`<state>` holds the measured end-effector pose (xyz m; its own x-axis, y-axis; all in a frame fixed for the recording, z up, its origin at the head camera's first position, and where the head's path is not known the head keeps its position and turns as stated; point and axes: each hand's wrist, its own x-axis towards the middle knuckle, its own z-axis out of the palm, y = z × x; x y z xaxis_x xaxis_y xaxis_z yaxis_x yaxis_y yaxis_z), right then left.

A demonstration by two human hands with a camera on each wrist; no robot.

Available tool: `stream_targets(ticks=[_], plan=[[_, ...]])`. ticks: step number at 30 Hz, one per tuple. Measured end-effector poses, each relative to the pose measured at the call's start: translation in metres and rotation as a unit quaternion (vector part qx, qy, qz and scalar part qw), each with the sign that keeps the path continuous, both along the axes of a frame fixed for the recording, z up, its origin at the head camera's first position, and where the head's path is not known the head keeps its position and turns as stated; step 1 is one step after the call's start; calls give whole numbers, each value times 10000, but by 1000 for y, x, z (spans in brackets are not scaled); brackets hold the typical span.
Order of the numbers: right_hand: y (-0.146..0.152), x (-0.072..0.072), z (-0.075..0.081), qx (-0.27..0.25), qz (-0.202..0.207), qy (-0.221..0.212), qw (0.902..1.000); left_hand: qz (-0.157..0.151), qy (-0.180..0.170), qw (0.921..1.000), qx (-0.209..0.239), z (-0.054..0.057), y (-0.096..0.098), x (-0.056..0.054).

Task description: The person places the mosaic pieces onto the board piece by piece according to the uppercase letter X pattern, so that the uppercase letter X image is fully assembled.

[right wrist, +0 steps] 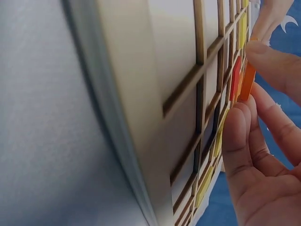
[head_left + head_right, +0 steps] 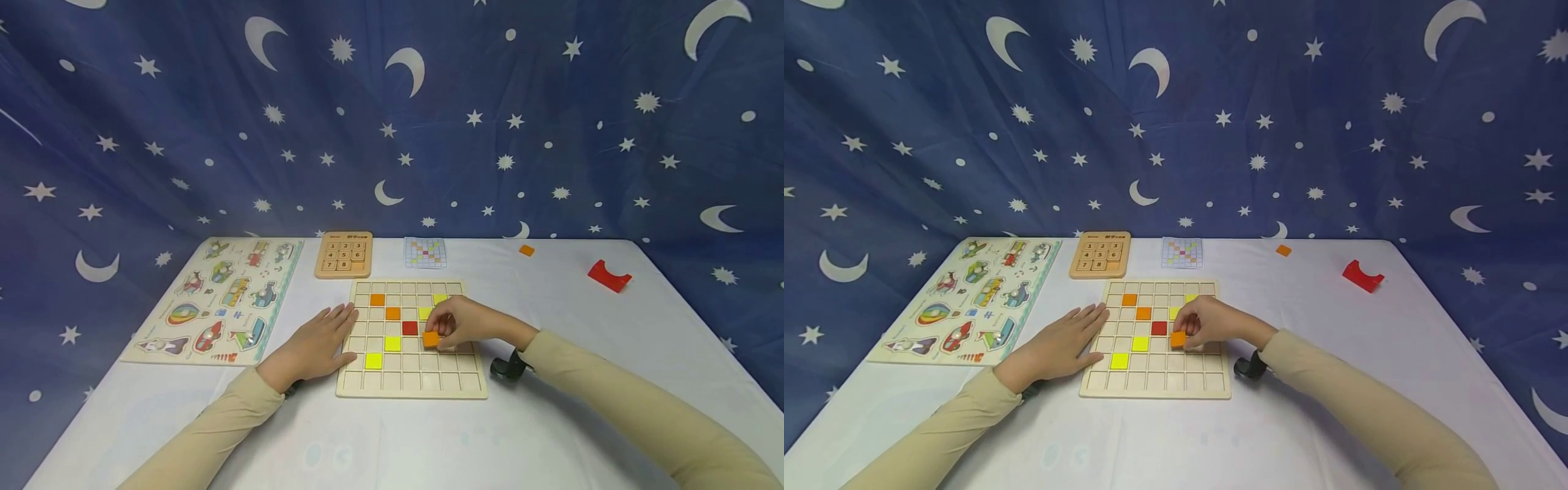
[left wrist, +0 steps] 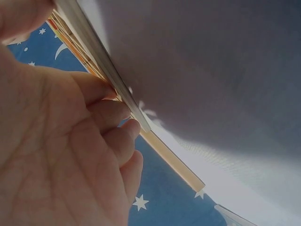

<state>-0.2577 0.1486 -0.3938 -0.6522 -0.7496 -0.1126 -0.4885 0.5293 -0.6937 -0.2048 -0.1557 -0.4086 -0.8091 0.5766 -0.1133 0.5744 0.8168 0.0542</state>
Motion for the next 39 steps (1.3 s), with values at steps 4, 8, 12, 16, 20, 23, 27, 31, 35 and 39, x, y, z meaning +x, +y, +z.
stream_targets(ticks=[4,8,12,16,20,23,27,31,35,39], plan=[[-2,0,-1,73,36,25,10000,3,-11,10000,-9,0,0,-1],[-4,1,-1,129,50,64,9999,-9,2,10000,-12,-2,0,-1],[-4,1,-2,175,23,82,9998,-30,6,10000,16,-2,-1,-1],[-5,1,-4,250,13,106,9996,-45,19,10000,82,-3,-2,-1],[-5,-1,-6,309,-6,101,9995,-43,64,9999,89,-3,-2,-2],[-5,-1,-6,305,3,85,9995,-40,80,9999,82,-3,-2,-2],[-4,-2,-5,311,3,57,9995,-38,45,9999,100,-3,-2,-1],[-4,-1,-5,280,34,82,9996,-23,10,9999,110,-2,-2,-1],[-4,-1,-6,224,102,128,9996,-36,30,9999,98,-2,-1,-1],[-3,-2,-6,207,151,112,9996,-50,33,9999,123,-3,-1,-1]])
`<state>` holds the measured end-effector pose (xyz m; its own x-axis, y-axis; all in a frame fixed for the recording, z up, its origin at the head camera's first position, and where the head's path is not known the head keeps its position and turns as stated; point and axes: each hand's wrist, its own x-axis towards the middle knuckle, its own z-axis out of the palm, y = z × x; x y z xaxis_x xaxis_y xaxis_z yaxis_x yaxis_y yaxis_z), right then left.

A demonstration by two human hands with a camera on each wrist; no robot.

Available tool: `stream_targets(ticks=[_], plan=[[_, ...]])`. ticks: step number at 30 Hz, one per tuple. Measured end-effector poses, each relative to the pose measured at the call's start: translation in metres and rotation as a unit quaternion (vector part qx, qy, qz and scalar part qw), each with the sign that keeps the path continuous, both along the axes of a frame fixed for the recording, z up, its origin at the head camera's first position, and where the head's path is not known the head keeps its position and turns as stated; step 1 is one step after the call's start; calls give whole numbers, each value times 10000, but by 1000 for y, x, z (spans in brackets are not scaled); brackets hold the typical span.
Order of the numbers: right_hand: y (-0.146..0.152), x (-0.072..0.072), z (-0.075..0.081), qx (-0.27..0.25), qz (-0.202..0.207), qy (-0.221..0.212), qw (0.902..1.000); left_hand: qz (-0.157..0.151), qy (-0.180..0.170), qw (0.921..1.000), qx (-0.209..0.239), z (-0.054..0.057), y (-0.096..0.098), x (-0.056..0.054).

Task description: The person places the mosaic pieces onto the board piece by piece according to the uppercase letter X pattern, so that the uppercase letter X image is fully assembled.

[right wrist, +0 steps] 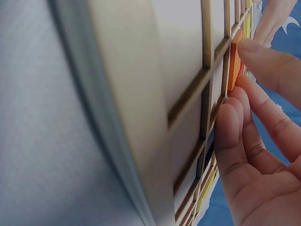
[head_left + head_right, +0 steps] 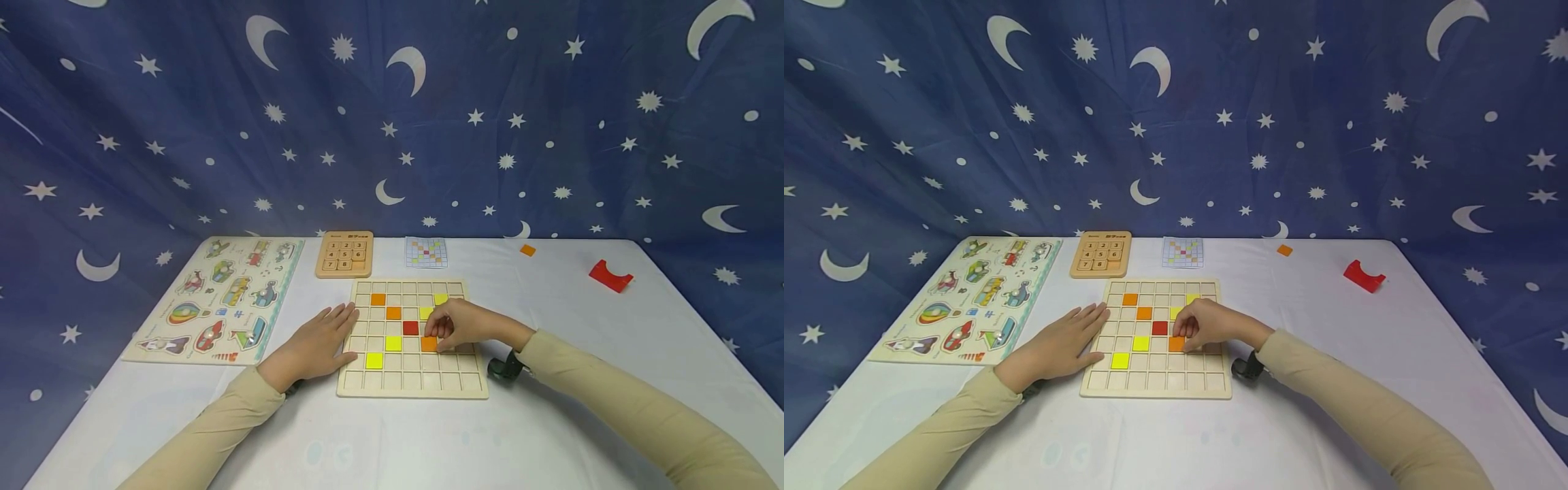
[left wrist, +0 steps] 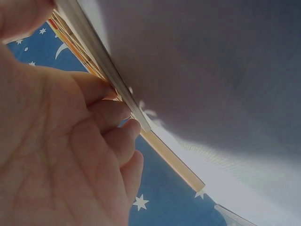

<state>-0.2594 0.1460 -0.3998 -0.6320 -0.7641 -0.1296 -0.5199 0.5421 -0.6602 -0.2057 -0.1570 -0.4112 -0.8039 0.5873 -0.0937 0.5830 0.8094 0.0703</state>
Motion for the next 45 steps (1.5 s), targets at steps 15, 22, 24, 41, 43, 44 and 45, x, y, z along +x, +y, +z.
stream_targets(ticks=[15,22,24,41,43,44,45], plan=[[12,-3,2,-357,-8,-457,9983,29,-7,10000,8,1,0,1],[24,-9,7,-606,-224,-386,9972,13,10,10000,-11,1,0,1],[28,-12,9,-665,-290,-334,9968,23,9,10000,-19,0,0,1],[83,-30,27,-1096,-1311,-72,9853,8,-13,10000,-38,1,0,0],[92,-33,28,-1027,-1508,9,9832,4,-5,10000,-26,0,0,0],[95,-34,28,-967,-1613,60,9821,1,-2,10000,-27,0,-1,0],[99,-35,29,-902,-1695,108,9813,-4,5,10000,-25,0,-1,0]])
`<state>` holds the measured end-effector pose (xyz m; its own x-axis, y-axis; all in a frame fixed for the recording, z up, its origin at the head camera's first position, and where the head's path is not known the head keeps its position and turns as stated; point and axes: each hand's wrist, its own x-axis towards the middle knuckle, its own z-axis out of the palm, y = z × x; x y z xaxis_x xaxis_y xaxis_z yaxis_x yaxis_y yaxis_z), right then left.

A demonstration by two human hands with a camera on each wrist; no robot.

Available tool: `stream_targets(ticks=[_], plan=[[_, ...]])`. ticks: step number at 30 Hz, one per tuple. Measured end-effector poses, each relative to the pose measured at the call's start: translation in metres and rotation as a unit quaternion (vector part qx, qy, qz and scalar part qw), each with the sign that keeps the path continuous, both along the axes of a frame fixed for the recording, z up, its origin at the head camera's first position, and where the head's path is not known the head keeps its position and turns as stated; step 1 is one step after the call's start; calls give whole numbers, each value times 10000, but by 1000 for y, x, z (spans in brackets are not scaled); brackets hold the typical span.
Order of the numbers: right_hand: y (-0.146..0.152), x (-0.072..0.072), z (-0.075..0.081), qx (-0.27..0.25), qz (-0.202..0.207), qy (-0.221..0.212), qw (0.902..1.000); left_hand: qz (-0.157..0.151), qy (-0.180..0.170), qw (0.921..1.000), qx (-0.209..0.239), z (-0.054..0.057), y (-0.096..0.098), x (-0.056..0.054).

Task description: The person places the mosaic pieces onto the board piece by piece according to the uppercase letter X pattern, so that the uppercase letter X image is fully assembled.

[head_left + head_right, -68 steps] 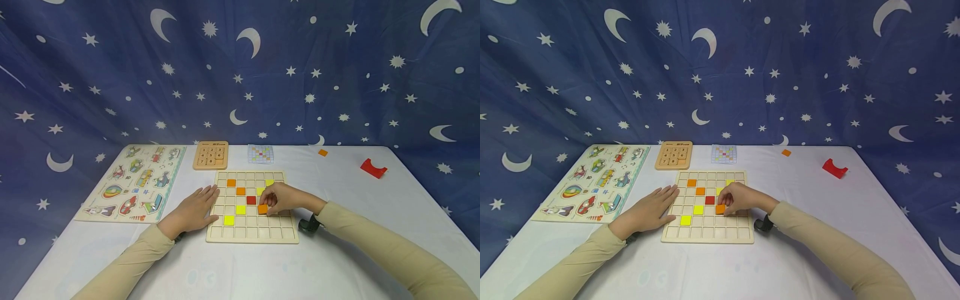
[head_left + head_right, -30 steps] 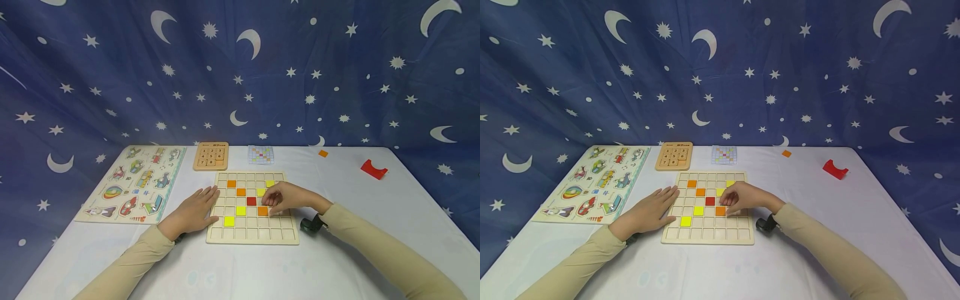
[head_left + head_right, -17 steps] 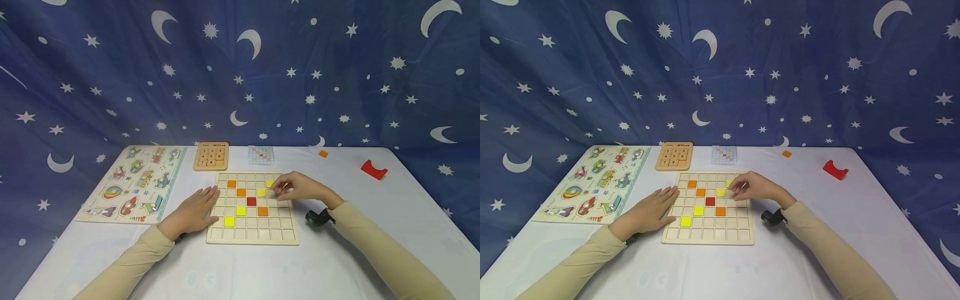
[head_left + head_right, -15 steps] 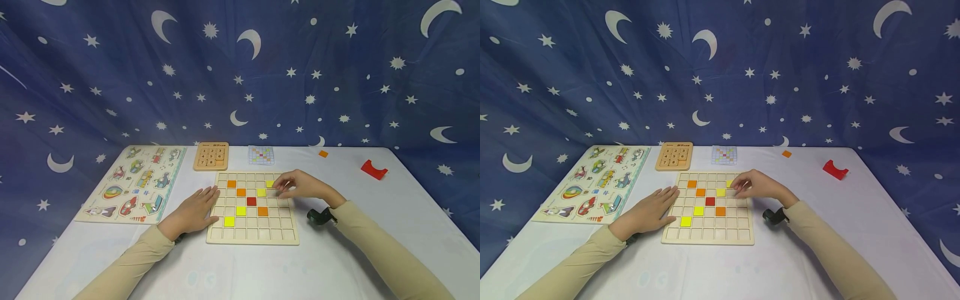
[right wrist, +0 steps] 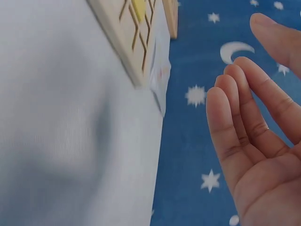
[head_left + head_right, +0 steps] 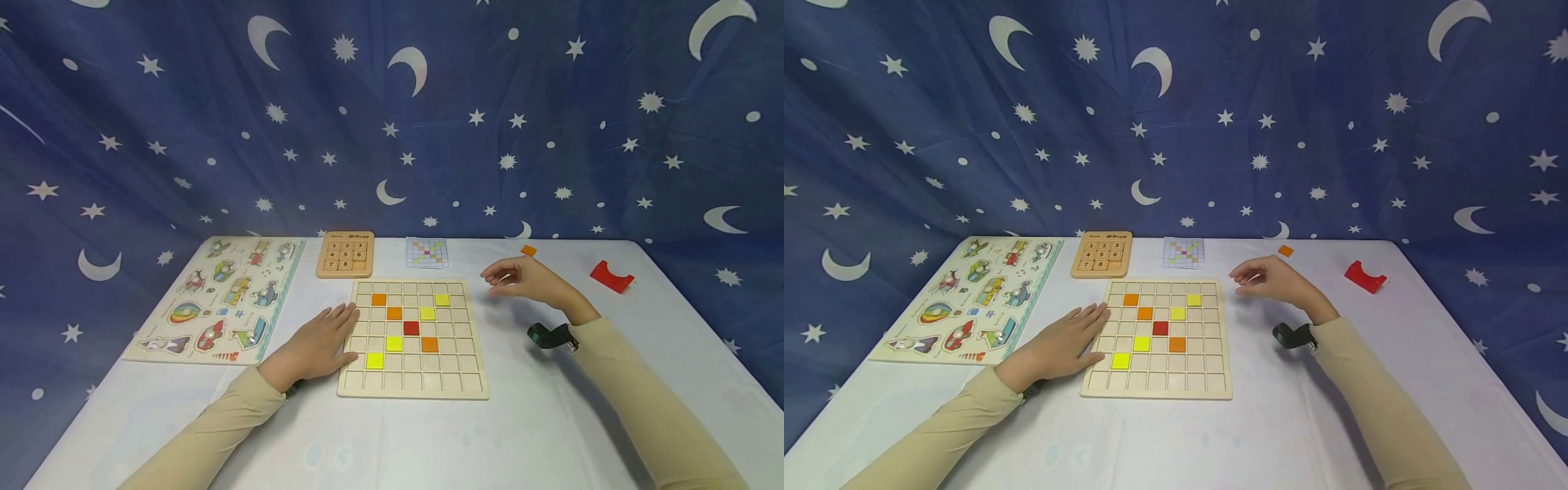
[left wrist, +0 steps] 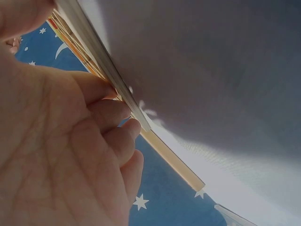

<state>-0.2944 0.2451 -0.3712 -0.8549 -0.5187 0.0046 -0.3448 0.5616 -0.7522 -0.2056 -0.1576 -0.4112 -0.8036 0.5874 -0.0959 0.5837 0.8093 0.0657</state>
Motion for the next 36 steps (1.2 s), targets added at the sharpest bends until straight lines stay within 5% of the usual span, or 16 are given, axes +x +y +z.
stream_targets(ticks=[21,36], plan=[[64,-30,-3,152,-1561,212,9874,24,-56,10000,-24,1,-1,-2],[77,-58,-15,282,-2250,-157,9738,28,-57,10000,-10,-1,0,-1]])
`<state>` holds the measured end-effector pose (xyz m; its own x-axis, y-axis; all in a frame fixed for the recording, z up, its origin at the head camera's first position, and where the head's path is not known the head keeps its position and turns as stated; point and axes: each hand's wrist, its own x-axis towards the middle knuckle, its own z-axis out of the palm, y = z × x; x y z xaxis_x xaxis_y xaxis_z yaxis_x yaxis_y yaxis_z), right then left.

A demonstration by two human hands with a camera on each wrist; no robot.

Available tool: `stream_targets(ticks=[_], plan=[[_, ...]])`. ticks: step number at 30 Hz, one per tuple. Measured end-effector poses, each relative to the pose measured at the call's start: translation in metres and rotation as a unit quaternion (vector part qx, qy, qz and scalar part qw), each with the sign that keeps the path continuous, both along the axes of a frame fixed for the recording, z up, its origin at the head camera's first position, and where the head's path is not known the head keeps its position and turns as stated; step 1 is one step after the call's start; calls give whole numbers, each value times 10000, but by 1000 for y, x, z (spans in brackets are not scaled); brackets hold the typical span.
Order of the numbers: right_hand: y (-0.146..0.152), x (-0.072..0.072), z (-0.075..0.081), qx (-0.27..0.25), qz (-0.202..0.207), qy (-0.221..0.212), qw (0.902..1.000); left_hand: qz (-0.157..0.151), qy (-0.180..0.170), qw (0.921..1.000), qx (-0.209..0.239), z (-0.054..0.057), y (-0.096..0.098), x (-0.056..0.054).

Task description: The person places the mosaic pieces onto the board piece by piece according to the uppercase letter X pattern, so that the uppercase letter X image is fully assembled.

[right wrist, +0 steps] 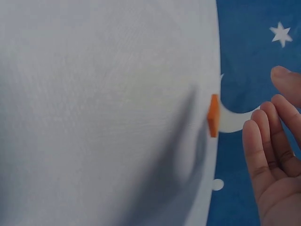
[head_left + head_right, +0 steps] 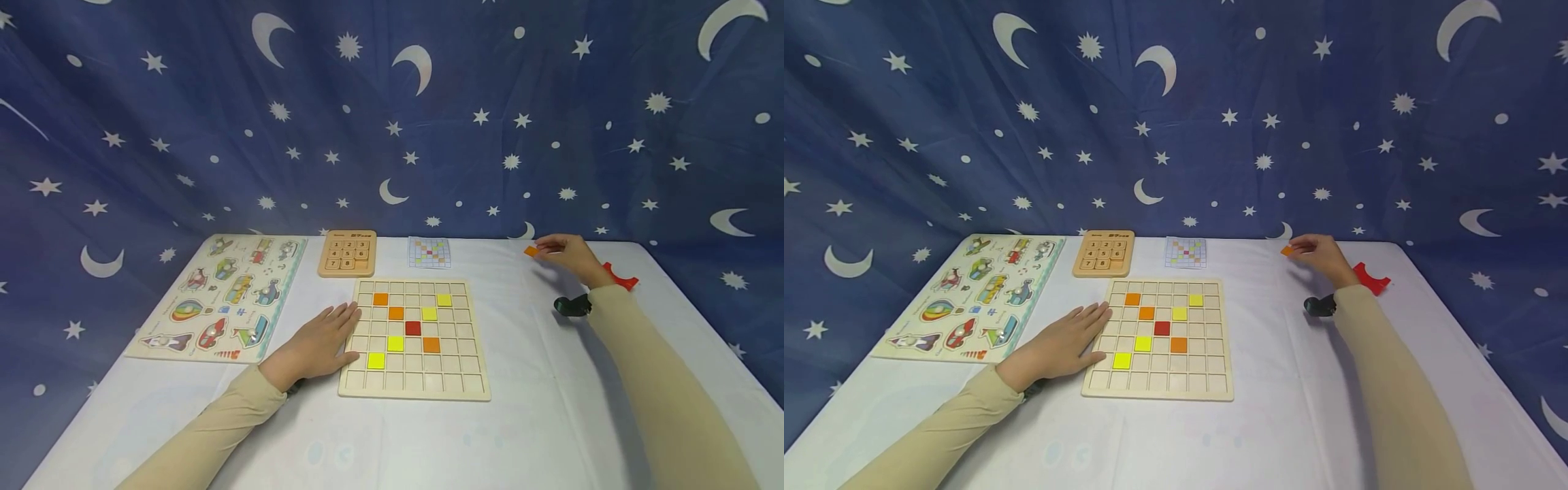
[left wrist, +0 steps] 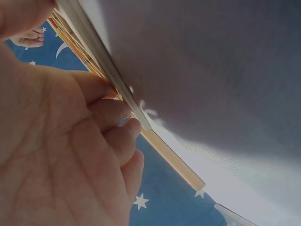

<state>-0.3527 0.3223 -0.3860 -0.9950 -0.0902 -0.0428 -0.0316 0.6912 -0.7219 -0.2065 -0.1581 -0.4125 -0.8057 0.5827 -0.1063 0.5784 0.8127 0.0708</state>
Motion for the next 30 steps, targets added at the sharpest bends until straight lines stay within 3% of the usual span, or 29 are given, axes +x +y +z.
stream_targets(ticks=[5,18,30], plan=[[2,-8,-7,-198,-15,-85,9998,3,-17,10000,25,-1,0,0],[1,-26,-22,122,-484,-303,9983,-6,39,10000,37,-2,0,0],[1,-33,-23,415,-295,-488,9975,-4,7,10000,37,2,1,1]])
